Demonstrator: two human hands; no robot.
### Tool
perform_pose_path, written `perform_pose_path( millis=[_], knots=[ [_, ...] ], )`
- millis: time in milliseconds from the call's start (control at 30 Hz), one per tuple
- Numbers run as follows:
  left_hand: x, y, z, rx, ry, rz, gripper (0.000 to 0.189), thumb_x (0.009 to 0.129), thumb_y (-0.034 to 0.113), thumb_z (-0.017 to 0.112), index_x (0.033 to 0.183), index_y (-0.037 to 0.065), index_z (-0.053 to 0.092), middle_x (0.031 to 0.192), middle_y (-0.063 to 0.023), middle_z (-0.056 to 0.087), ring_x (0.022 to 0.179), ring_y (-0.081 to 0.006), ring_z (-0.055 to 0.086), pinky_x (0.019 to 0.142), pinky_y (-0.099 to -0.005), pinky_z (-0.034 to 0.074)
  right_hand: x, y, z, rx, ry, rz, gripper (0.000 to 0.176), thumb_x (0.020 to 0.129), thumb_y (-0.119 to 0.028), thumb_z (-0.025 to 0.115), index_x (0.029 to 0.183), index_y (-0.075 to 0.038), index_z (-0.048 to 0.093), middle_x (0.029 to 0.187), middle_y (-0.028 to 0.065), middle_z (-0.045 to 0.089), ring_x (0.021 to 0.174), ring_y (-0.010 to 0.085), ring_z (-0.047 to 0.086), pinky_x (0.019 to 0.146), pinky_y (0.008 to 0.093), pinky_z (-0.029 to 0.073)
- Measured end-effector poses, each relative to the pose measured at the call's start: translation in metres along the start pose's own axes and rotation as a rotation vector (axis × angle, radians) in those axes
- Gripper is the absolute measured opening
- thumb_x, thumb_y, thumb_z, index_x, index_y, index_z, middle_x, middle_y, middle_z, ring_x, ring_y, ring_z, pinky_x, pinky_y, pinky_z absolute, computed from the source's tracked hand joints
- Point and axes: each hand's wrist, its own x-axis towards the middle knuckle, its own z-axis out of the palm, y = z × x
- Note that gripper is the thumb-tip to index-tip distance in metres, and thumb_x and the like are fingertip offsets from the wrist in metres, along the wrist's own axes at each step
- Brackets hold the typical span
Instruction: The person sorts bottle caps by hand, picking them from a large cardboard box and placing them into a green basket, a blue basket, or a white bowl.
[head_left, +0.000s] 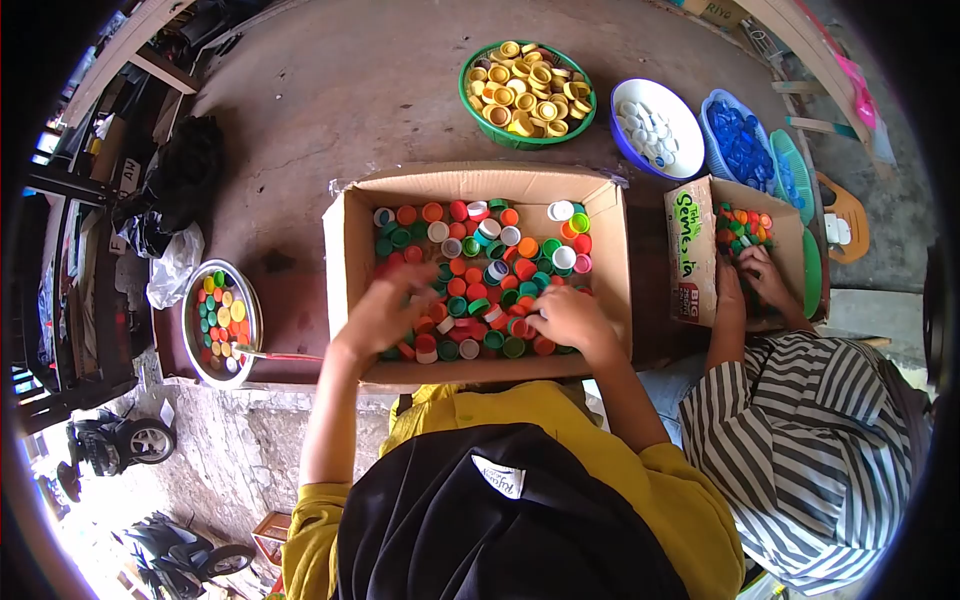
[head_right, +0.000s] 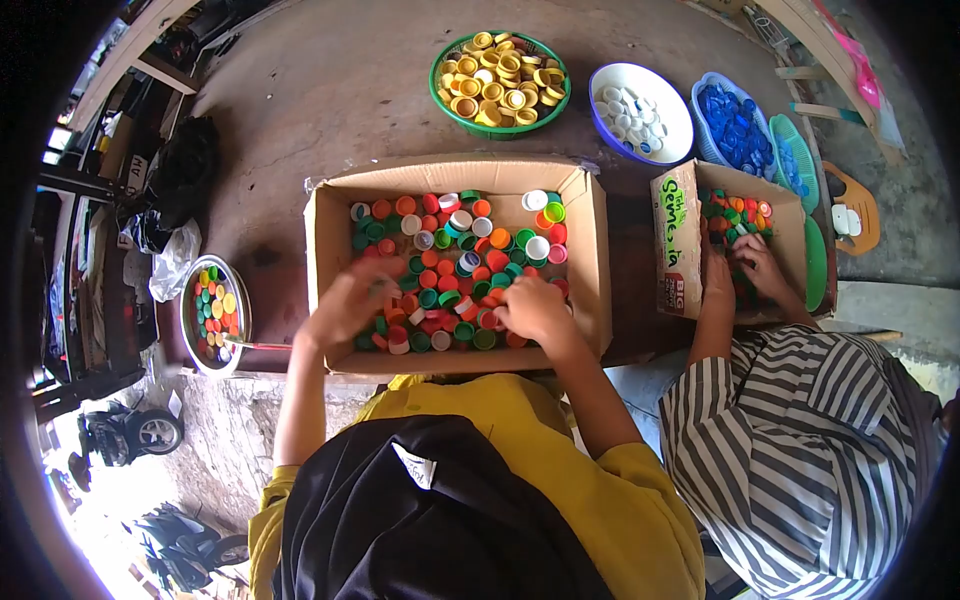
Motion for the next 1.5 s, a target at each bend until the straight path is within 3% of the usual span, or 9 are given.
perform_pose_path(
  millis=[167,233,267,367,500,833,1167,1367,1500],
  knots=[
    [0.002,-0.018,-0.019,-0.388,0.669,0.016,0.02,0.089,0.006,0.051,0.107,-0.003,0.052,0.097,-0.0091,0.059,0.087,-0.0121,0.056,0.076,-0.026,0.047,-0.011,-0.007,-0.003,-0.066,0.294,0.062,0.027,0.07,-0.019,0.065,0.094,-0.006,0.063,0.096,0.0104,0.057,0.082,0.0283,0.06,0.069,0.04,0.049],
    [0.001,-0.018,-0.013,-0.088,0.722,0.066,0.018,0.089,0.006,0.052,0.106,-0.003,0.051,0.093,-0.0085,0.058,0.082,-0.0112,0.056,0.074,-0.0261,0.048,0.0,-0.025,-0.003,0.168,0.395,-0.144,0.028,0.071,-0.012,0.064,0.098,-0.007,0.062,0.091,0.0128,0.057,0.086,0.0282,0.059,0.075,0.0395,0.048],
    [0.0,-0.015,-0.011,-0.06,0.728,0.072,0.019,0.086,0.002,0.053,0.104,-0.002,0.052,0.094,-0.0133,0.056,0.08,-0.0179,0.057,0.074,-0.0291,0.048,0.004,-0.04,-0.001,0.296,0.42,-0.25,0.026,0.078,-0.011,0.06,0.103,-0.007,0.06,0.094,0.0107,0.058,0.083,0.0276,0.06,0.071,0.0371,0.05],
    [0.001,-0.01,-0.009,0.051,0.712,0.121,0.022,0.085,0.002,0.054,0.106,-0.001,0.051,0.093,-0.0124,0.054,0.076,-0.0206,0.057,0.072,-0.0305,0.048,0.026,-0.086,0.008,0.68,-0.194,-0.264,0.034,0.087,-0.017,0.057,0.117,-0.005,0.053,0.104,0.0149,0.061,0.089,0.0244,0.062,0.076,0.0327,0.049],
    [0.0,-0.009,-0.009,0.144,0.637,0.12,0.021,0.088,0.006,0.052,0.108,-0.002,0.05,0.097,-0.0141,0.055,0.078,-0.0213,0.058,0.07,-0.0305,0.048,0.056,-0.111,0.036,0.709,-0.366,-0.296,0.042,0.084,-0.022,0.048,0.122,-0.003,0.047,0.107,0.0246,0.057,0.101,0.036,0.056,0.085,0.0409,0.044],
    [-0.001,-0.015,-0.008,-0.071,0.716,0.163,0.021,0.089,0.006,0.049,0.108,-0.002,0.05,0.098,-0.0135,0.054,0.074,-0.0186,0.057,0.068,-0.0301,0.048,0.064,-0.026,0.003,0.622,0.481,-0.097,0.028,0.077,-0.008,0.059,0.104,-0.003,0.058,0.089,0.0123,0.065,0.07,0.0231,0.062,0.062,0.0336,0.049],
    [0.004,-0.022,-0.008,-0.324,0.719,0.187,0.022,0.092,0.005,0.042,0.114,0.0,0.045,0.103,-0.0102,0.053,0.076,-0.0138,0.056,0.066,-0.0252,0.048,0.054,-0.097,0.037,0.022,0.203,-0.644,0.033,0.066,-0.022,0.069,0.093,-0.005,0.059,0.087,0.0108,0.054,0.077,0.0287,0.06,0.061,0.0391,0.05],
    [0.006,-0.028,-0.014,-0.395,0.676,0.107,0.019,0.093,0.01,0.044,0.109,-0.001,0.048,0.097,-0.0078,0.057,0.078,-0.0128,0.056,0.067,-0.0255,0.047,0.052,-0.092,0.021,0.142,0.109,-0.583,0.021,0.069,-0.016,0.067,0.084,-0.003,0.059,0.088,0.0099,0.057,0.076,0.027,0.061,0.063,0.0369,0.051],
    [0.021,-0.009,-0.021,-0.123,0.542,0.051,0.023,0.09,0.011,0.05,0.108,-0.003,0.05,0.098,-0.0156,0.058,0.087,-0.024,0.059,0.074,-0.031,0.049,0.051,-0.065,-0.005,0.561,0.301,-0.575,0.021,0.065,-0.002,0.07,0.082,0.0,0.058,0.09,0.0108,0.058,0.076,0.0268,0.061,0.067,0.033,0.049]
  ],
)
